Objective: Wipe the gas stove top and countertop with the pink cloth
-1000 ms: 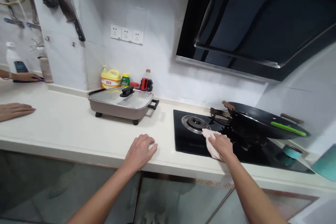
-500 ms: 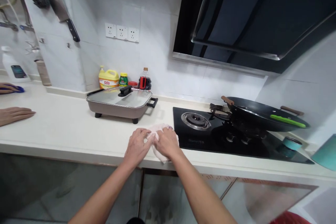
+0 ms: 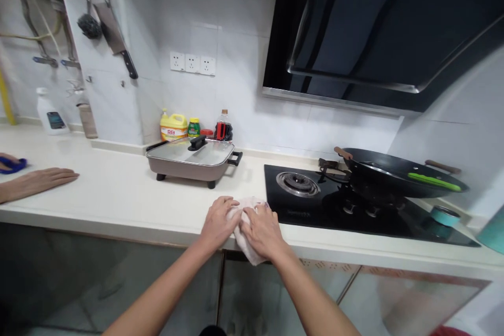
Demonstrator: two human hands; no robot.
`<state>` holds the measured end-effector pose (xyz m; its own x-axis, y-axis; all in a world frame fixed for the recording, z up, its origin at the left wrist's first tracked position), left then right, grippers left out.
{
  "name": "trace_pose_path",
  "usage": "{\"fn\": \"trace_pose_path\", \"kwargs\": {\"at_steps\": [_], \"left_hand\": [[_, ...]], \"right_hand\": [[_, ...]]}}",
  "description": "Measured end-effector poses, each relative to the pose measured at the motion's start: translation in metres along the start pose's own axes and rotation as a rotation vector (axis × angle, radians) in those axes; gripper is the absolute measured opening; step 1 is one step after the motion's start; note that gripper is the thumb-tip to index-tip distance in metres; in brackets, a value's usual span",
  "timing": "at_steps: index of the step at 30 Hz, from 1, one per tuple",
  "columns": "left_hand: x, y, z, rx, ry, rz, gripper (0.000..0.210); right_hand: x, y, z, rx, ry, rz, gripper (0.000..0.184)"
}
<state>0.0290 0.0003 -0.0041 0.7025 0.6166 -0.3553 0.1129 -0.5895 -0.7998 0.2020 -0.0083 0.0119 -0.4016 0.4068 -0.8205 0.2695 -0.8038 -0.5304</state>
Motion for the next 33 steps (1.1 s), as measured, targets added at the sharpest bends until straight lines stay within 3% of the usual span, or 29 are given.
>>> {"fn": "trace_pose_path", "kwargs": {"at_steps": [7, 12, 16, 19, 23, 25, 27, 29, 33], "left_hand": [[0.015, 0.014, -0.024, 0.097, 0.061, 0.023, 0.037], [0.01, -0.006, 0.008, -0.044, -0.164, 0.043, 0.038], [-0.004, -0.021, 0.028, -0.073, -0.322, 0.149, 0.035], [-0.008, -0.026, 0.032, -0.029, -0.37, 0.19, 0.034], [-0.007, -0.029, 0.035, -0.044, -0.392, 0.266, 0.036], [-0.007, -0.027, 0.035, -0.065, -0.387, 0.295, 0.036], [-0.006, -0.026, 0.033, -0.071, -0.369, 0.319, 0.038], [-0.007, -0.024, 0.03, -0.087, -0.344, 0.336, 0.042], [-0.01, -0.025, 0.026, -0.165, -0.274, 0.329, 0.051]], "right_hand": [[-0.016, 0.011, -0.005, -0.073, -0.017, 0.034, 0.049], [-0.035, 0.045, -0.037, -0.045, -0.222, -0.068, 0.033], [-0.071, 0.069, -0.109, 0.14, -0.362, -0.279, 0.034], [-0.103, 0.08, -0.181, 0.253, -0.199, -0.386, 0.039], [-0.127, 0.097, -0.27, 0.476, 0.189, -0.243, 0.047], [-0.127, 0.106, -0.295, 0.616, 0.372, -0.163, 0.052], [-0.122, 0.108, -0.297, 0.671, 0.498, -0.112, 0.056], [-0.112, 0.099, -0.274, 0.615, 0.541, -0.081, 0.057], [-0.08, 0.063, -0.179, 0.399, 0.438, -0.042, 0.047]]}}
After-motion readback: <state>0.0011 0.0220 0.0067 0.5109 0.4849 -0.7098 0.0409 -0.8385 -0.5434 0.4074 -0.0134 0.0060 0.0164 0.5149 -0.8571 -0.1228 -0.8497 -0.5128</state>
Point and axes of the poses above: each hand's wrist, its own y-axis away from the middle knuckle, its own x-axis out of the palm, z = x × y, the point moved 2 cm from there along -y, towards the middle knuckle, and after that the axes turned 15 degrees about -z, right-handed, at the moved point
